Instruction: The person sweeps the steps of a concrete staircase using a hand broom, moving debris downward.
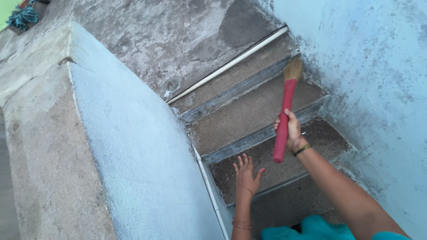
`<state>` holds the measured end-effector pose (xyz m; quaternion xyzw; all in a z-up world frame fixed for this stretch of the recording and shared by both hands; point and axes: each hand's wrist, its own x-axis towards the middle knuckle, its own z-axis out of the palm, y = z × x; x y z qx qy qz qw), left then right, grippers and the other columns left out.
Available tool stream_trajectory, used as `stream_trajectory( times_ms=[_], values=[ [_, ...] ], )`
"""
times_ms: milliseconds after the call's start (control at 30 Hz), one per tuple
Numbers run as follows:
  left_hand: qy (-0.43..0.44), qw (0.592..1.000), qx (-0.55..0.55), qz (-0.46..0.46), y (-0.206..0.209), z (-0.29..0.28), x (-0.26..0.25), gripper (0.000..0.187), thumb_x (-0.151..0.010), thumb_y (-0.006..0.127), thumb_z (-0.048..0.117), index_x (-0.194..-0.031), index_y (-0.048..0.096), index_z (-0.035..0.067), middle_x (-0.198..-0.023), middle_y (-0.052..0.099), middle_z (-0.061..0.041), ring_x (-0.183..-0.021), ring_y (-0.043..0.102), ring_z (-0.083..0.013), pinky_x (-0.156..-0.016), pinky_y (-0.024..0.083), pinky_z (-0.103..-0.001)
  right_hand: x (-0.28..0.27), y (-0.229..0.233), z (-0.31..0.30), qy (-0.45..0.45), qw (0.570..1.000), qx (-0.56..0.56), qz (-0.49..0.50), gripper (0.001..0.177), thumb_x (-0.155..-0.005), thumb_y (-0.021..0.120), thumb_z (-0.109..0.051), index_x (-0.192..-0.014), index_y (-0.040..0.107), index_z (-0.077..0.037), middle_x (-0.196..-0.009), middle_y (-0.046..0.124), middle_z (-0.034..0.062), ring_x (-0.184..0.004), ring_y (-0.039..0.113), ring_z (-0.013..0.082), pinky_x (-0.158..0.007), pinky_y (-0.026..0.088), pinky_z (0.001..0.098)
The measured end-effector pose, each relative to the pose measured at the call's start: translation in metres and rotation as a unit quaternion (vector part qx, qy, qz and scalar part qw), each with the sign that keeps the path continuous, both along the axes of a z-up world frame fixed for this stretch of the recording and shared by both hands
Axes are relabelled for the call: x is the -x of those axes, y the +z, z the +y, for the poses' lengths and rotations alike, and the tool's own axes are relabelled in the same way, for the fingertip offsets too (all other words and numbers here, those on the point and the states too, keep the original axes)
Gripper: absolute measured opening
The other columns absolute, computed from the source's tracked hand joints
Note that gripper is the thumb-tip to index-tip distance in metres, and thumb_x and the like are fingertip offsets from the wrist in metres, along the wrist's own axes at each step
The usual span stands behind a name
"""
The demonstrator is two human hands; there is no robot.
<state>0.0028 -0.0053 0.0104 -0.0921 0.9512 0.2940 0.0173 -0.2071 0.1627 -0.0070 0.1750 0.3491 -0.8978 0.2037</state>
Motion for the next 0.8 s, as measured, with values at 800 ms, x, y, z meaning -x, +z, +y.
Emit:
stream_trajectory(
  times_ms=[800],
  values=[
    [-0.061, 0.998, 0.002, 0.008, 0.001, 0.031, 0.025, 0.080, -0.094, 0.065, 0.048, -0.149, 0.042, -0.006, -0.165, 0.026, -0.023, -0.156, 0.014, -0.0377, -0.125, 0.006, -0.054, -0.162, 0.017, 0.072, -0.040, 0.985, -0.144, -0.088, 0.041, -0.092, 0.060, -0.052, -0.101, 0.056, -0.012, -0.069, 0.055, 0.0037, -0.055, 0.057, 0.0178, -0.052, 0.052, 0.0330]
  ],
)
